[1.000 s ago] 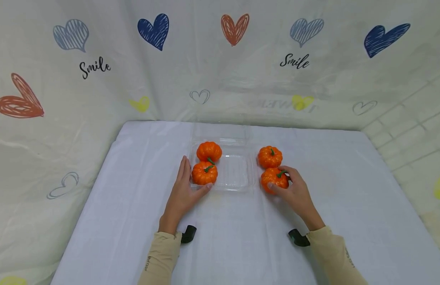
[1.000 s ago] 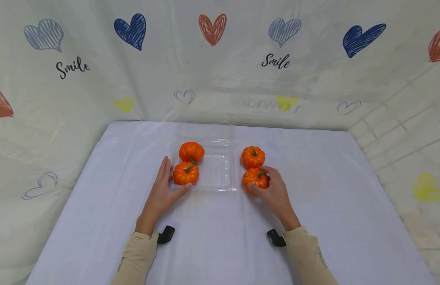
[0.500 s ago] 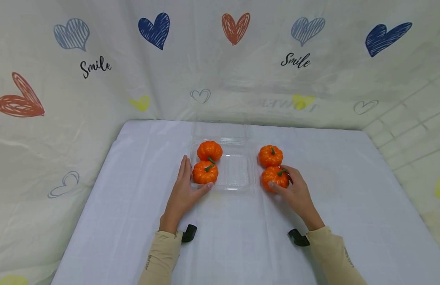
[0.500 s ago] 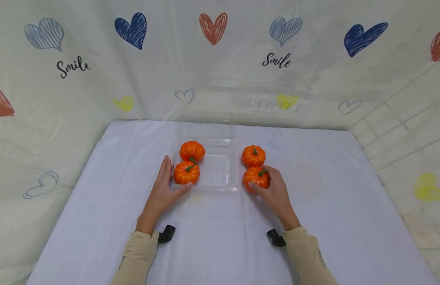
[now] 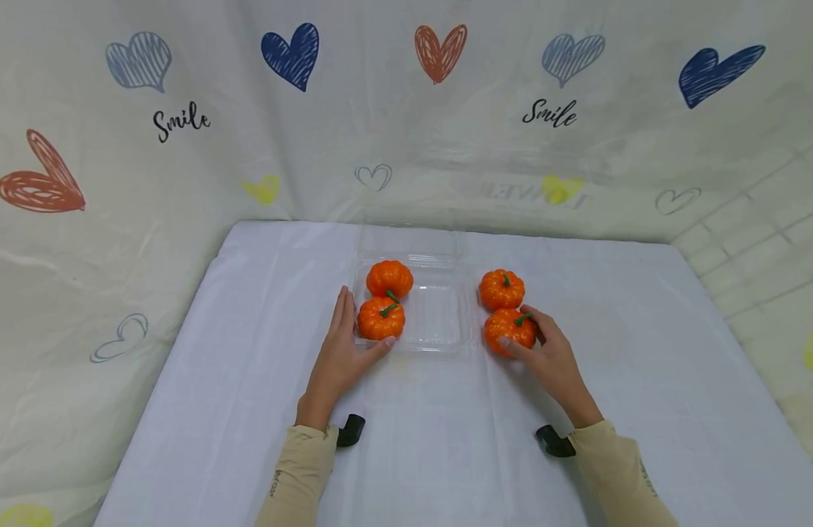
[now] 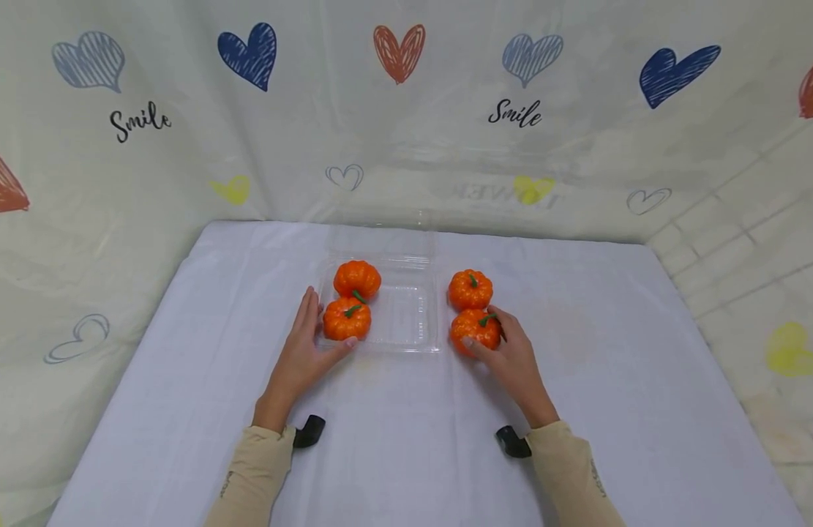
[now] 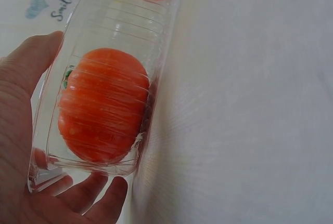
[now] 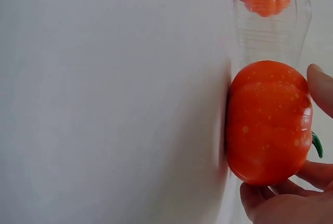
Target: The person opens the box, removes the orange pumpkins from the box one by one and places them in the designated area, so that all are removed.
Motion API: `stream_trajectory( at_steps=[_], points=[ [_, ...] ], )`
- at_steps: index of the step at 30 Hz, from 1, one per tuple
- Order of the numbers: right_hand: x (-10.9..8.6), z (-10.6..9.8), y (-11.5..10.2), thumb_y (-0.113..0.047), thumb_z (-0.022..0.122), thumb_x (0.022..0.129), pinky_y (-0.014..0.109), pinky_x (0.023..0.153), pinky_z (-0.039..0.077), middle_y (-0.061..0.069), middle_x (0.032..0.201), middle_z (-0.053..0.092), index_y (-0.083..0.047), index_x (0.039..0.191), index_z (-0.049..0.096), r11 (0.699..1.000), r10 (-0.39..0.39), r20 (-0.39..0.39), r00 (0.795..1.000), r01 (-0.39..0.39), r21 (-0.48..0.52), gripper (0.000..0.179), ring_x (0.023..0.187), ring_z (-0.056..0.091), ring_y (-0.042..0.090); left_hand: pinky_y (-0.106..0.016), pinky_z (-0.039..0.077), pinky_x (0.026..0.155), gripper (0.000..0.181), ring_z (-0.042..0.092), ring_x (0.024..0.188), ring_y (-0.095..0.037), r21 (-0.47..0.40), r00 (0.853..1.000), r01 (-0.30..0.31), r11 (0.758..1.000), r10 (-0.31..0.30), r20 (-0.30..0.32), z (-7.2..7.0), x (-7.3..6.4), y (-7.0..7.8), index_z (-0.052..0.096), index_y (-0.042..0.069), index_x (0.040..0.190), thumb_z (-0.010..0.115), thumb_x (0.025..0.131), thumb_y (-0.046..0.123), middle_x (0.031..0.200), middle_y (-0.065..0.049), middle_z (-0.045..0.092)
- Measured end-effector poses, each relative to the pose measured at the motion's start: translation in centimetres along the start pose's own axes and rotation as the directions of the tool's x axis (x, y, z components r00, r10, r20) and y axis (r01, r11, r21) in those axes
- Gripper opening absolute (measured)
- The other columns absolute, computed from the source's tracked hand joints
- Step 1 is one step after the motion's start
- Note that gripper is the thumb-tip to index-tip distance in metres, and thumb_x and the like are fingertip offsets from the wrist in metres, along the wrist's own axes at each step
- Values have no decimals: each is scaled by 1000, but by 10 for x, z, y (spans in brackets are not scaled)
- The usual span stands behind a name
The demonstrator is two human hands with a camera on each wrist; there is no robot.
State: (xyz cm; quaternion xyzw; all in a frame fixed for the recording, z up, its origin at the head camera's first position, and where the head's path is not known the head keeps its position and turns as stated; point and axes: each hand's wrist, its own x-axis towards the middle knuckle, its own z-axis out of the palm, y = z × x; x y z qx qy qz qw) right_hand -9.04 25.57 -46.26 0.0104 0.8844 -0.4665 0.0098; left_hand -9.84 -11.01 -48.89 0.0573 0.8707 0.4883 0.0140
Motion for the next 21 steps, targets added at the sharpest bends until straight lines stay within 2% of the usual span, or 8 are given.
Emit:
stream_trajectory(
  at_steps=[4, 12, 17, 21],
  points=[
    [1, -2, -1, -28, 77, 102, 64, 122, 30, 27, 166, 34, 5, 165, 29, 1000, 11, -12, 1000, -11, 16, 85, 151, 35, 47, -50, 26, 126, 122, 24, 161, -26, -4, 1000, 6, 1000, -6, 1, 0, 0, 1, 6, 10, 173, 74, 91, 68, 179, 8, -6],
    [3, -11, -9, -34, 71, 105, 66, 123, 26, 24, 172, 24, -2, 170, 21, 998, -19, -37, 999, 21, 57, 88, 155, 27, 47, -51, 26, 126, 121, 24, 161, -26, -2, 1000, 12, 1000, -12, -1, 0, 0, 2, 7, 9, 173, 75, 91, 67, 179, 7, -4],
    [4, -17, -19, -31, 68, 106, 67, 122, 25, 22, 174, 21, -6, 171, 18, 995, -50, -74, 996, 56, 85, 86, 156, 24, 50, -49, 26, 126, 121, 23, 161, -25, -1, 1000, 20, 1000, -19, 9, 0, 0, 3, 4, 12, 173, 75, 91, 67, 179, 8, -6],
    [6, -19, -28, -28, 69, 106, 64, 124, 23, 15, 176, 20, -9, 172, 19, 988, -77, -93, 993, 89, 126, 85, 158, 23, 43, -48, 27, 126, 121, 26, 160, -26, -4, 1000, 17, 1000, -17, 8, -1, -1, 3, 4, 12, 173, 75, 91, 65, 179, 7, -5]
  ],
)
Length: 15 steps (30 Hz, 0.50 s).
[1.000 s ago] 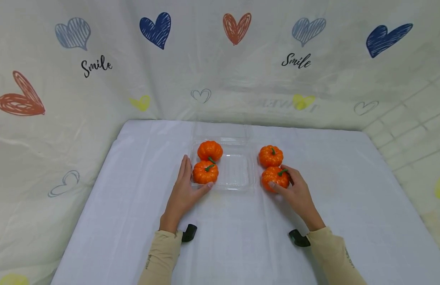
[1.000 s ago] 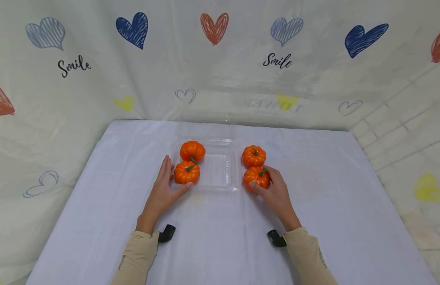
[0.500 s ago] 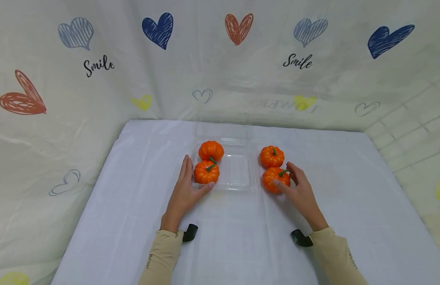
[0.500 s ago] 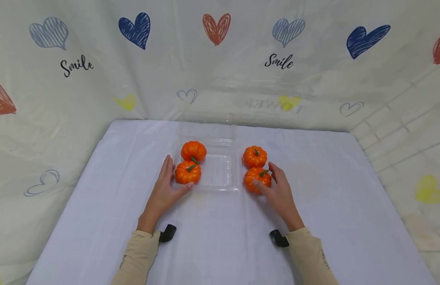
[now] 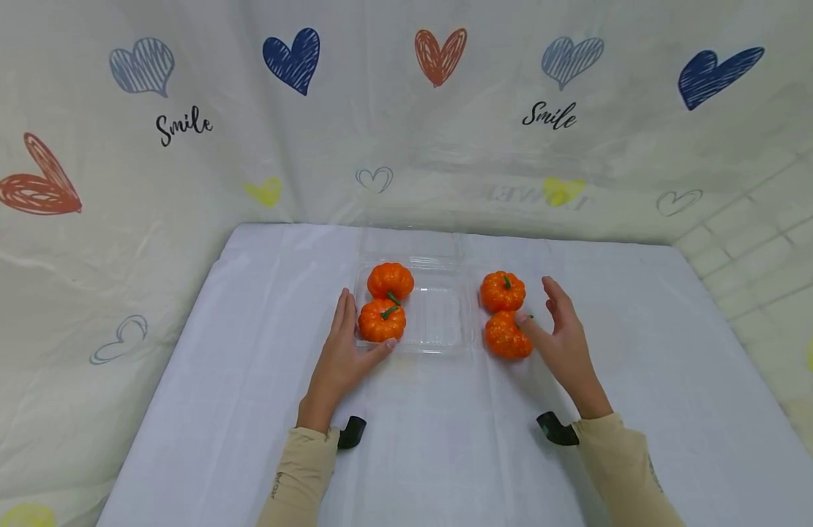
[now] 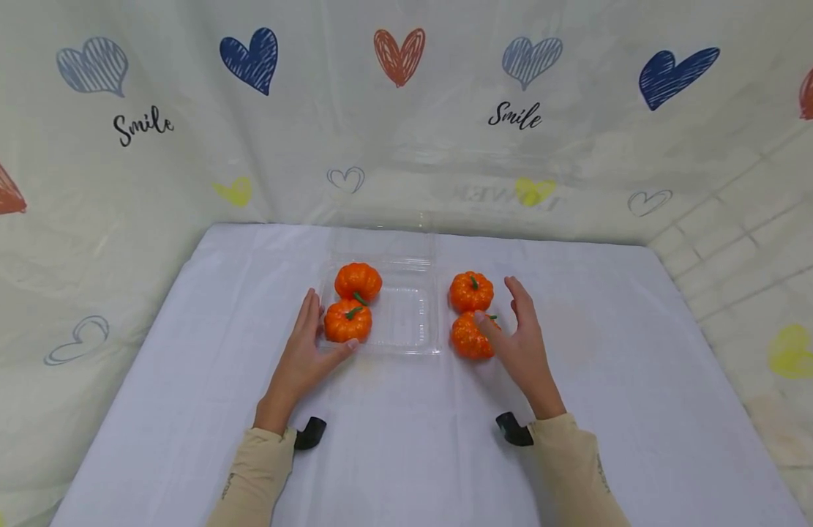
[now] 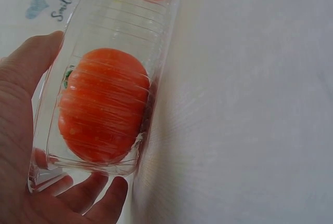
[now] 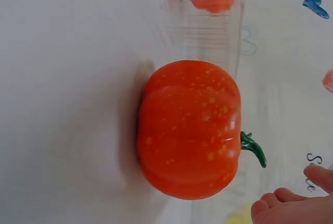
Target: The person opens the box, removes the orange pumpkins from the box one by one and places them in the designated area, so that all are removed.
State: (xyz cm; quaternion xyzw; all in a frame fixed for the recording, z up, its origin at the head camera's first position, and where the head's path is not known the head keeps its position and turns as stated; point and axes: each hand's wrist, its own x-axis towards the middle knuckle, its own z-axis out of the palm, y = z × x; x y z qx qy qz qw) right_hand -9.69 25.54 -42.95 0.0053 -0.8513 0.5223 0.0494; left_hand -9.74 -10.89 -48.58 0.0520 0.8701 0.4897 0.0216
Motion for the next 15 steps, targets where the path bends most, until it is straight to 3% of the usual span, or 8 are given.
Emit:
stream_trajectory(
  at_steps=[7, 15],
  points=[
    [7, 10, -16, -22, 71, 105, 56, 127, 20, 10, 176, 23, -7, 171, 23, 996, -59, -7, 998, 59, 69, 82, 161, 20, 33, -50, 27, 125, 121, 24, 161, -28, 6, 1000, -7, 1000, 7, -4, 0, -1, 0, 6, 9, 173, 75, 91, 66, 179, 5, -5],
    [13, 30, -32, -21, 71, 105, 55, 127, 22, 7, 176, 23, -8, 171, 24, 986, -45, 32, 998, 39, 164, 83, 162, 20, 31, -49, 29, 125, 122, 25, 160, -28, 1, 1000, -26, 1000, 26, -16, 1, -1, 1, 7, 7, 173, 76, 91, 65, 180, 3, -4]
  ],
)
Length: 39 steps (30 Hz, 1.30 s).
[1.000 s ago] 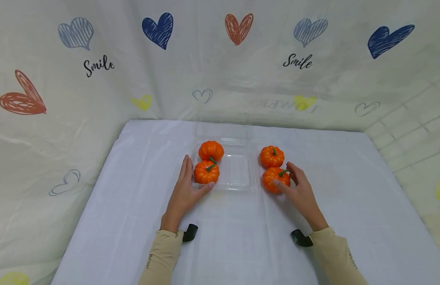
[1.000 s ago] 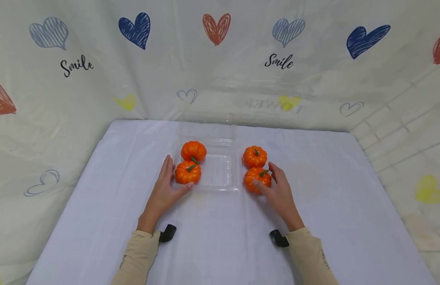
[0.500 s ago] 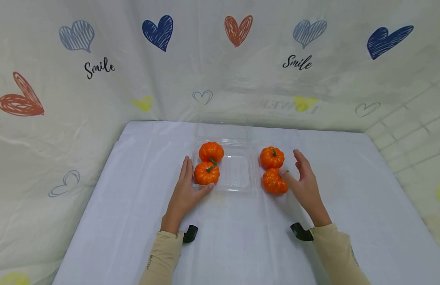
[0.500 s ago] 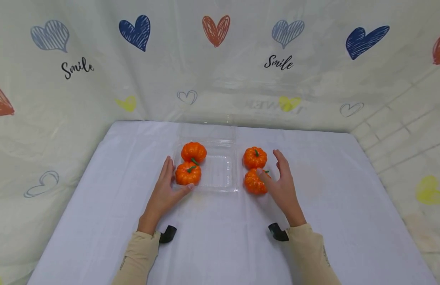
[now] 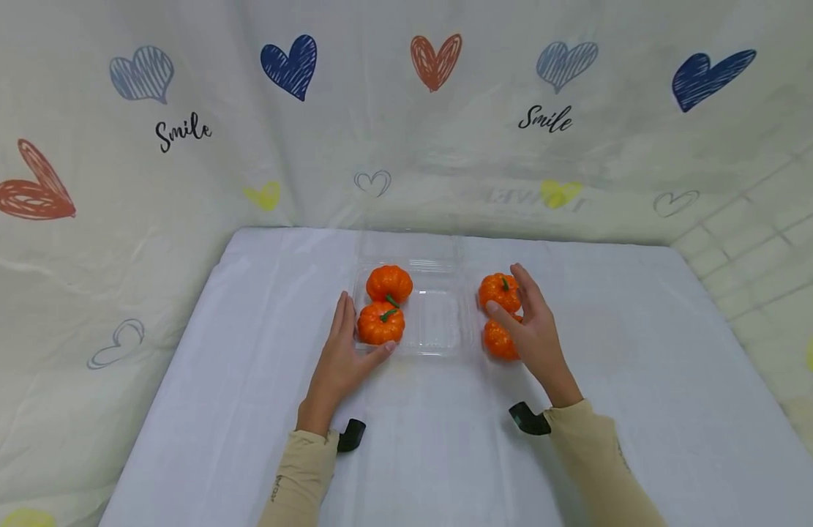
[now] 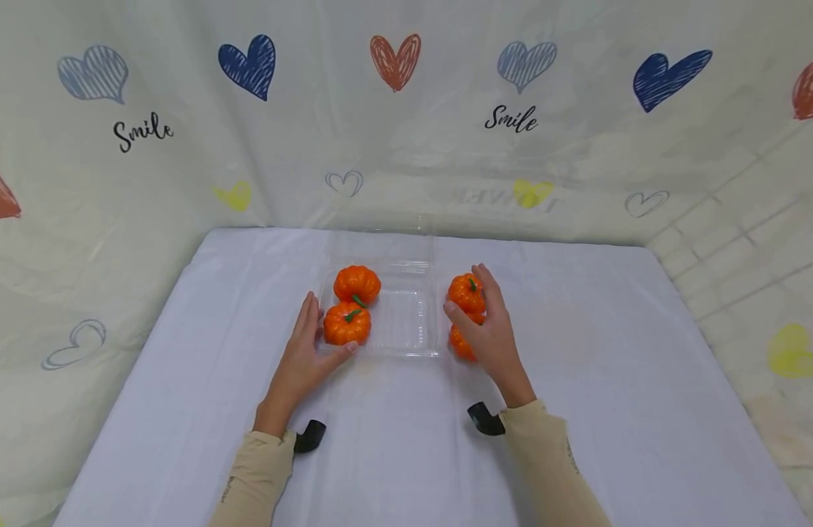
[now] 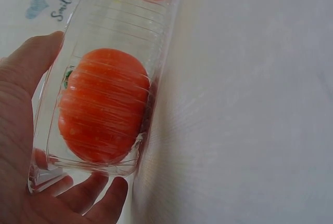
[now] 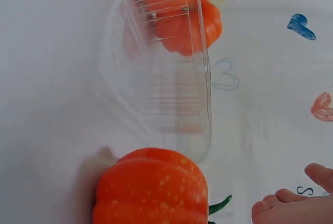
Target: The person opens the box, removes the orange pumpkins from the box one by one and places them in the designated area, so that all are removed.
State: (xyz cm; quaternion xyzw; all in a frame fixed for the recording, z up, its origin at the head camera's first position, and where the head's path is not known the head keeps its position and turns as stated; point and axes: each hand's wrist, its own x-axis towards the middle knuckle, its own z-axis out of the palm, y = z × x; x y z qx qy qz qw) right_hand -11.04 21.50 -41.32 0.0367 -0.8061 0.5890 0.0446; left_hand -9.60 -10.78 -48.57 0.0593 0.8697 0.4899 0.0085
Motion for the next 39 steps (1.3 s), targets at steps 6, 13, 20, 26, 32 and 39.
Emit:
stream_trajectory(
  at_steps=[6, 13, 20, 26, 32, 39],
  points=[
    [11, 17, -7, -29, 71, 104, 56, 127, 25, 3, 176, 24, -13, 171, 28, 999, -5, 32, 999, 6, -35, 81, 161, 23, 34, -51, 27, 126, 121, 21, 161, -26, 10, 1000, -20, 1000, 20, -17, 0, -2, -1, 7, 7, 172, 76, 91, 66, 180, -2, 0],
    [26, 34, -21, -32, 71, 104, 57, 127, 23, -2, 176, 24, -20, 170, 32, 997, -73, 96, 993, 73, -3, 78, 159, 25, 32, -50, 25, 127, 121, 23, 161, -26, 15, 1000, -24, 1000, 24, -20, 0, -1, -2, 8, 8, 172, 76, 91, 66, 180, -3, 0],
    [38, 53, -31, -36, 72, 104, 60, 124, 31, -6, 174, 28, -23, 170, 34, 998, -59, 145, 988, 59, 1, 76, 158, 27, 34, -50, 23, 127, 122, 16, 163, -24, 1, 1000, -2, 1000, 2, -10, 1, -3, -1, 6, 8, 173, 75, 91, 67, 180, 2, -2],
    [48, 65, -39, -50, 74, 100, 67, 119, 34, -15, 171, 31, -34, 168, 38, 999, 32, 181, 983, -26, -36, 78, 158, 28, 32, -51, 23, 127, 122, 15, 163, -25, 0, 1000, -8, 1000, 8, -11, 0, -3, 1, 7, 7, 172, 76, 91, 66, 180, 1, -2],
    [62, 79, -44, -45, 72, 102, 65, 122, 31, -9, 171, 35, -30, 166, 42, 995, -44, 243, 969, 65, -82, 72, 156, 32, 27, -52, 24, 127, 121, 14, 163, -25, 2, 1000, -3, 1000, 3, -12, 0, -2, 1, 9, 7, 172, 76, 91, 66, 180, 0, -1],
    [75, 92, -47, -37, 70, 104, 63, 124, 28, -3, 171, 37, -24, 165, 45, 986, -82, 297, 951, 122, -116, 68, 157, 31, 23, -53, 25, 126, 121, 13, 163, -25, 13, 1000, 8, 1000, -8, -3, 0, -1, 1, 8, 9, 173, 74, 91, 68, 180, 3, -2]
  ],
)
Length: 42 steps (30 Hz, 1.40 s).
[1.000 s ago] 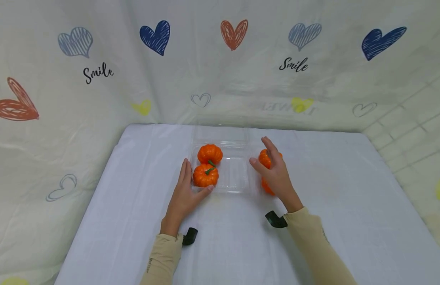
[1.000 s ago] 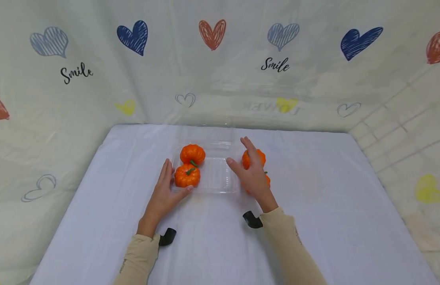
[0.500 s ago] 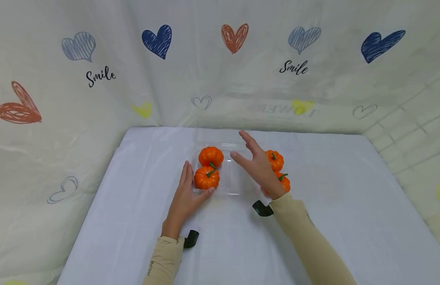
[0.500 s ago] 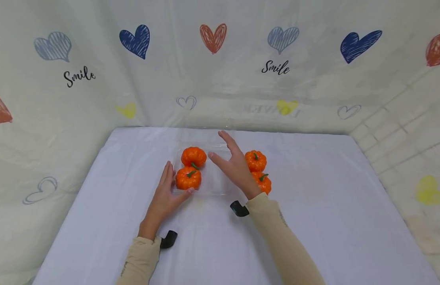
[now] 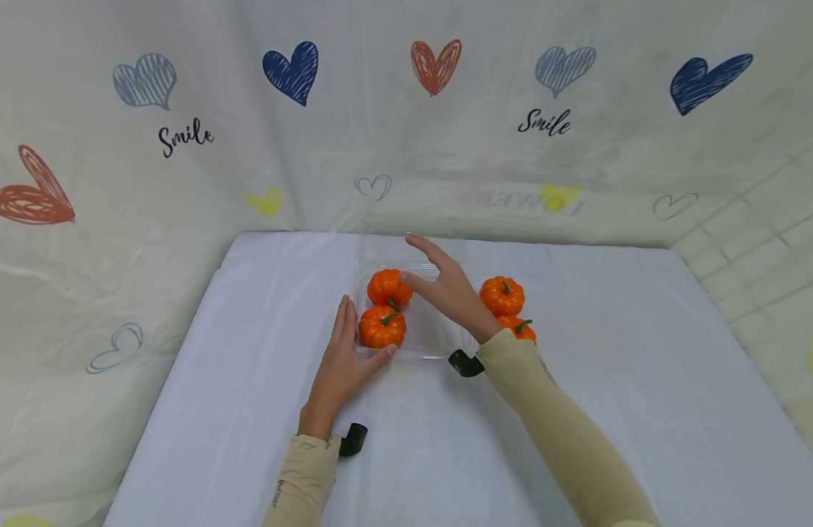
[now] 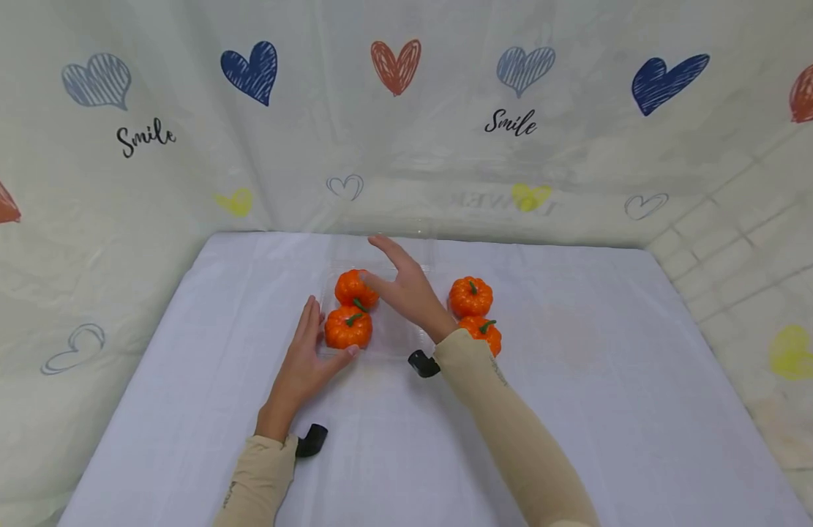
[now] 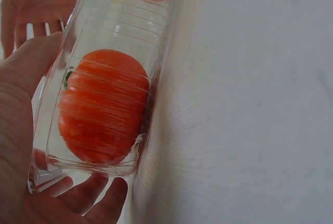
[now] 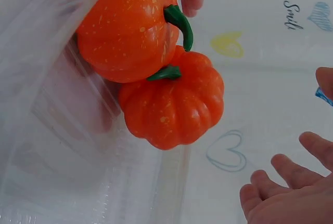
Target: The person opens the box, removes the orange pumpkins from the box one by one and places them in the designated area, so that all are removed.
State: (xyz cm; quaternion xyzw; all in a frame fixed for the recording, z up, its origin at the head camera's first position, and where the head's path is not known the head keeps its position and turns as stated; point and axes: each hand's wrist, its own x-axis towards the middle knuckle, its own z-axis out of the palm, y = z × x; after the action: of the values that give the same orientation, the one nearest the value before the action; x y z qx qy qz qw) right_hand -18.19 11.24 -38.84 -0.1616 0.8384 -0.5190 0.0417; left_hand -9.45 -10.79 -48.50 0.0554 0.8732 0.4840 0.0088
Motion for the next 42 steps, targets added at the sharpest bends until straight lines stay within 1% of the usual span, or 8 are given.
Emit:
stream_trajectory(
  at_steps=[5, 12, 17, 21, 24, 27, 32, 42],
  points=[
    [11, 7, 2, -34, 69, 104, 63, 124, 29, -1, 172, 36, -21, 165, 44, 999, 7, 52, 999, -5, -43, 67, 158, 29, 24, -53, 25, 126, 121, 14, 163, -26, -7, 1000, -7, 1000, 7, 0, 0, 1, -1, 8, 8, 173, 75, 91, 67, 180, 3, -2],
    [23, 15, 7, -29, 69, 104, 57, 126, 28, 1, 171, 38, -17, 164, 45, 996, 7, 135, 991, 5, -89, 66, 158, 31, 25, -53, 26, 125, 119, 14, 163, -26, 1, 1000, -15, 1000, 15, -6, 1, 2, -2, 11, 6, 172, 75, 92, 66, 180, 2, -1],
    [28, 19, 9, -26, 70, 104, 55, 125, 31, 3, 169, 42, -17, 162, 49, 987, 42, 205, 978, -9, -160, 62, 156, 35, 27, -53, 26, 125, 119, 15, 163, -27, 2, 1000, -17, 1000, 17, -10, 1, 1, -2, 11, 5, 172, 75, 92, 65, 180, 2, -1],
    [31, 21, 11, -21, 70, 104, 52, 123, 35, 6, 167, 44, -13, 160, 51, 980, 62, 263, 963, -9, -199, 60, 154, 39, 29, -53, 26, 125, 119, 15, 163, -26, -3, 1000, -18, 1000, 18, -12, 1, 1, -2, 11, 5, 172, 75, 92, 65, 180, 3, -1],
    [33, 22, 12, -16, 70, 103, 51, 122, 38, 9, 164, 48, -9, 158, 53, 976, 62, 290, 955, 2, -217, 58, 150, 43, 31, -53, 27, 125, 119, 15, 163, -26, -3, 1000, -13, 1000, 13, -12, 1, 1, -2, 11, 6, 172, 74, 92, 66, 180, 4, -1],
    [33, 23, 12, -10, 70, 103, 50, 120, 40, 11, 161, 52, -7, 156, 55, 970, 58, 298, 953, 16, -242, 56, 147, 47, 32, -53, 27, 125, 119, 14, 163, -25, -4, 1000, -13, 1000, 12, -12, 2, 2, -2, 11, 6, 172, 74, 92, 66, 180, 4, -1],
    [34, 24, 14, -3, 68, 103, 49, 121, 39, 12, 157, 56, -7, 153, 58, 958, 41, 282, 958, 43, -283, 52, 144, 51, 33, -53, 27, 125, 119, 15, 163, -25, -4, 1000, -18, 1000, 18, -12, 2, 2, -3, 11, 6, 172, 75, 92, 66, 180, 4, -1],
    [34, 22, 13, -3, 70, 103, 49, 122, 38, 9, 156, 57, -9, 153, 60, 953, 23, 251, 968, 55, -298, 51, 146, 49, 31, -53, 27, 125, 119, 16, 163, -27, -6, 1000, -23, 1000, 23, -16, 2, 1, -2, 11, 6, 172, 75, 92, 65, 180, 3, -1]
  ],
)
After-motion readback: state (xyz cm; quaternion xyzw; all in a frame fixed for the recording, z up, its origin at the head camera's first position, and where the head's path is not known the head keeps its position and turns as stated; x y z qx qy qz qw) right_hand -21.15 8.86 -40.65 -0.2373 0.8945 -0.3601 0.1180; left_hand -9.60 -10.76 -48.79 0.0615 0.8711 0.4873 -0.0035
